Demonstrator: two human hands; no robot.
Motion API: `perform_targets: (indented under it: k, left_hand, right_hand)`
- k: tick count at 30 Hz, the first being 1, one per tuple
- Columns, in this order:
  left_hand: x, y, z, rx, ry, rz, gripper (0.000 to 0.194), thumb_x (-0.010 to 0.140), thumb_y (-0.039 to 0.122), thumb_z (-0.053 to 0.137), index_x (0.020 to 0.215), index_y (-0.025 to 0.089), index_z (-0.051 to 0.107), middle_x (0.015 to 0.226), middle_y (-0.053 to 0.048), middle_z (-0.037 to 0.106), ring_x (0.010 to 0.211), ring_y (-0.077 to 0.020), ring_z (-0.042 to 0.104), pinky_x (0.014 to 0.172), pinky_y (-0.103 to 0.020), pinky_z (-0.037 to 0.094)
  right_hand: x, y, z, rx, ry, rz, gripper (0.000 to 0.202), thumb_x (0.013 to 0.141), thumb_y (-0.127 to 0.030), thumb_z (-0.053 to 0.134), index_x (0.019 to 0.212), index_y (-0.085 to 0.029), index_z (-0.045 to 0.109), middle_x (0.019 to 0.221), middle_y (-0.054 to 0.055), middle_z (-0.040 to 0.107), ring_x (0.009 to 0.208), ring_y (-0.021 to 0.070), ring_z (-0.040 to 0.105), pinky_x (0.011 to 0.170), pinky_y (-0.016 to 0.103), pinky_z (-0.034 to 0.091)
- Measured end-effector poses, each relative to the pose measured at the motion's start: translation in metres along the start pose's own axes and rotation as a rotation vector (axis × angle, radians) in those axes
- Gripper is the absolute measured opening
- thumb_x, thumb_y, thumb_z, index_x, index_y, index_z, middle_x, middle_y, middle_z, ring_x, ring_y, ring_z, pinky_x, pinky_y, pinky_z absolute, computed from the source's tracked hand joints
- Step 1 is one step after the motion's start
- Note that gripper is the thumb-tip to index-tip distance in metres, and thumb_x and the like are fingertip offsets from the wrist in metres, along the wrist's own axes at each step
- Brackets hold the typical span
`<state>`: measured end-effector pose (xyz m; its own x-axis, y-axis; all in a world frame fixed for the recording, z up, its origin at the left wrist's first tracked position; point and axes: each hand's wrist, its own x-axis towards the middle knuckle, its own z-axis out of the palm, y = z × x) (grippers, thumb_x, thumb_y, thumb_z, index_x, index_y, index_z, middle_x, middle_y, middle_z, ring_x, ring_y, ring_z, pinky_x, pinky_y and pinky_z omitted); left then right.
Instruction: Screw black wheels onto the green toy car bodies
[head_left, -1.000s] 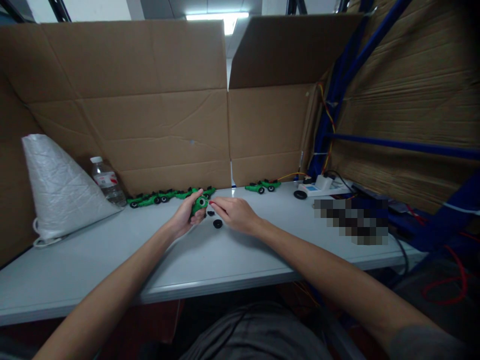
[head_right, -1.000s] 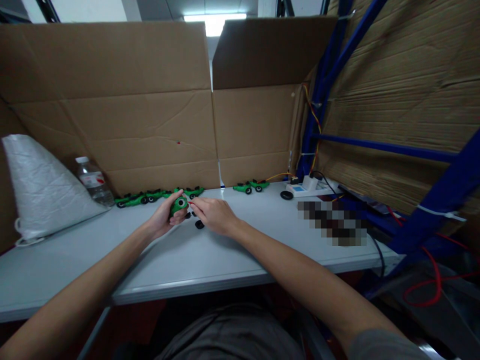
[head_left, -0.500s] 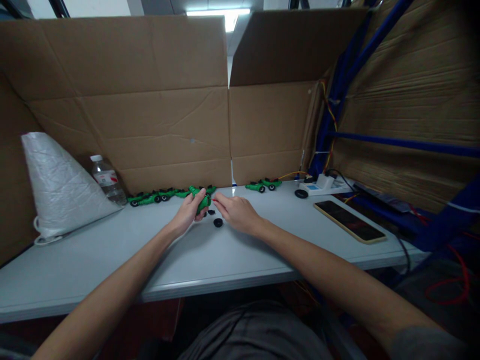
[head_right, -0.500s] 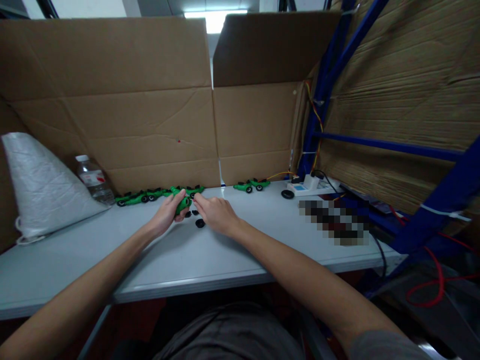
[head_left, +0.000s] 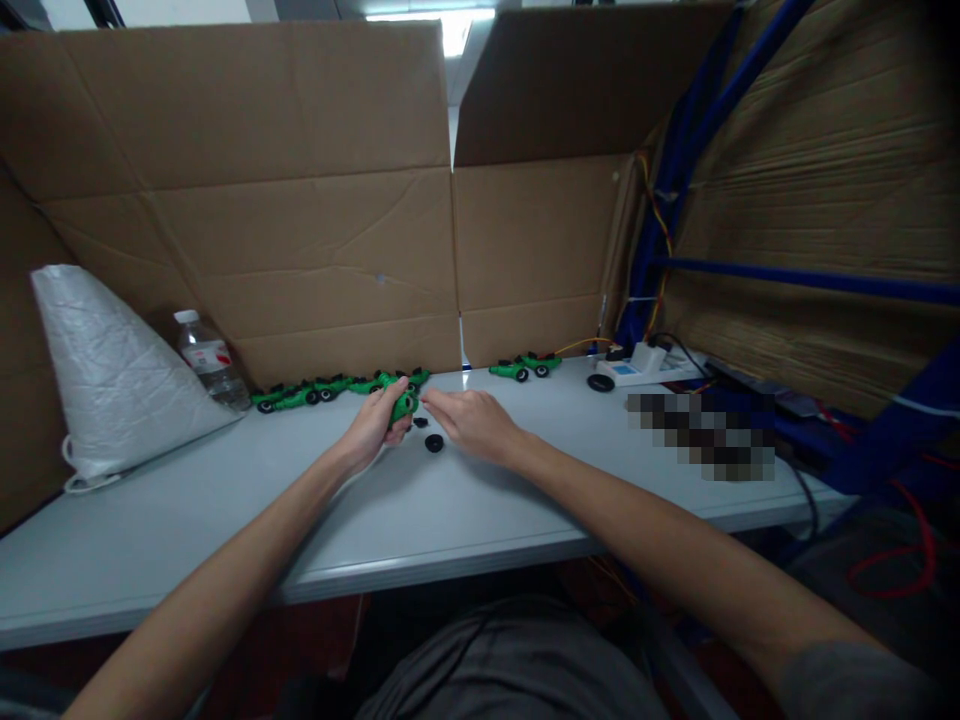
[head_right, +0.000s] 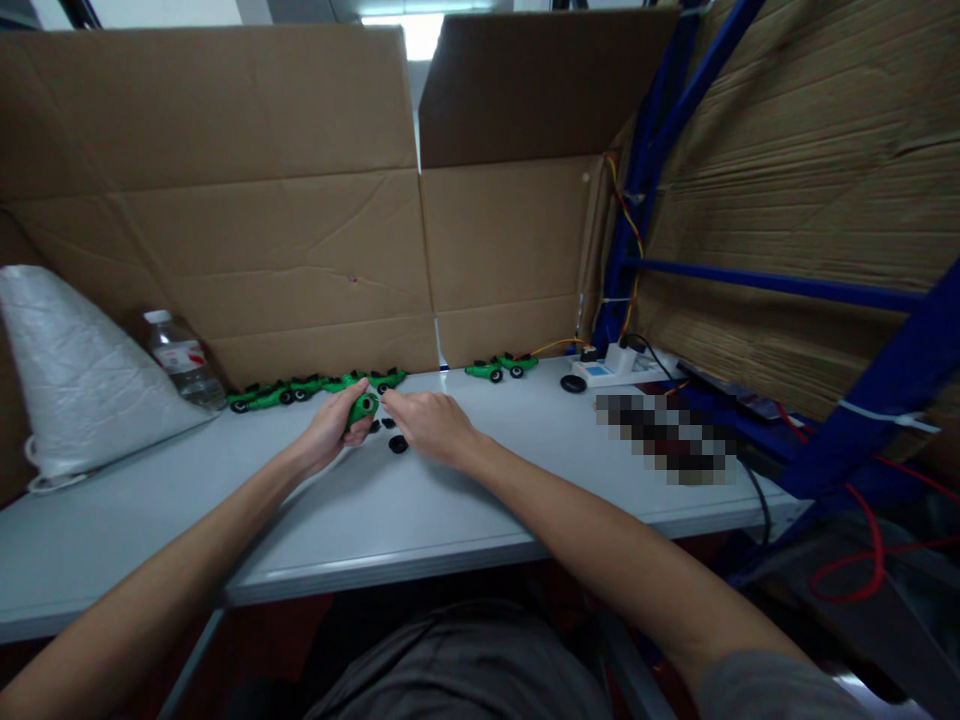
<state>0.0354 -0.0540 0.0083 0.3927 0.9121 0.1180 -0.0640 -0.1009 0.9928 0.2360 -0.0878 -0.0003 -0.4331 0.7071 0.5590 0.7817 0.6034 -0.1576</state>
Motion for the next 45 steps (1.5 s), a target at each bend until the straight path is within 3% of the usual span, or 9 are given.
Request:
perform_targets:
  k: [5, 12, 22, 33, 45]
  left_hand:
    - [-0.002, 0.003, 0.002, 0.072, 0.002, 0.012, 0.052, 0.093, 0.064, 0.062, 0.070, 0.021, 0.044, 0.046, 0.008, 0.035, 0.038, -0.0060, 0.026, 0.037, -0.019, 0.019]
    - [-0.002, 0.002, 0.004, 0.228, 0.036, 0.091, 0.057, 0.092, 0.068, 0.060, 0.067, 0.019, 0.047, 0.048, 0.005, 0.042, 0.040, -0.0064, 0.034, 0.040, -0.019, 0.024]
    - [-0.006, 0.005, 0.004, 0.056, -0.072, -0.084, 0.048, 0.092, 0.062, 0.065, 0.074, 0.020, 0.048, 0.048, 0.009, 0.035, 0.037, -0.0046, 0.024, 0.039, -0.018, 0.015]
    - [-0.012, 0.012, 0.006, 0.067, -0.119, -0.148, 0.048, 0.091, 0.060, 0.067, 0.072, 0.020, 0.047, 0.051, 0.009, 0.033, 0.039, -0.0042, 0.022, 0.039, -0.019, 0.011]
    - [-0.010, 0.008, -0.002, 0.091, -0.223, -0.182, 0.053, 0.093, 0.064, 0.064, 0.067, 0.019, 0.051, 0.048, 0.007, 0.034, 0.038, -0.0045, 0.022, 0.039, -0.021, 0.011]
  right_hand:
    - [-0.001, 0.006, 0.004, 0.017, 0.004, -0.089, 0.028, 0.112, -0.034, 0.040, 0.114, -0.023, 0.065, 0.101, 0.006, 0.076, 0.081, 0.0188, 0.064, 0.066, 0.030, 0.029]
    - [-0.001, -0.001, 0.000, -0.033, 0.017, -0.082, 0.029, 0.111, -0.036, 0.042, 0.106, -0.021, 0.066, 0.099, 0.008, 0.075, 0.083, 0.0195, 0.064, 0.066, 0.031, 0.029]
    - [-0.002, -0.001, 0.003, 0.024, 0.070, -0.070, 0.035, 0.110, -0.043, 0.045, 0.095, -0.020, 0.066, 0.091, 0.005, 0.075, 0.077, 0.0163, 0.062, 0.066, 0.030, 0.027]
    - [-0.002, 0.003, 0.003, 0.055, 0.072, -0.130, 0.042, 0.110, -0.047, 0.047, 0.085, -0.020, 0.067, 0.083, 0.002, 0.072, 0.072, 0.0141, 0.059, 0.064, 0.029, 0.025]
    - [-0.002, 0.002, 0.003, 0.019, 0.073, -0.151, 0.043, 0.109, -0.047, 0.051, 0.080, -0.020, 0.069, 0.076, 0.001, 0.071, 0.067, 0.0130, 0.056, 0.062, 0.030, 0.022]
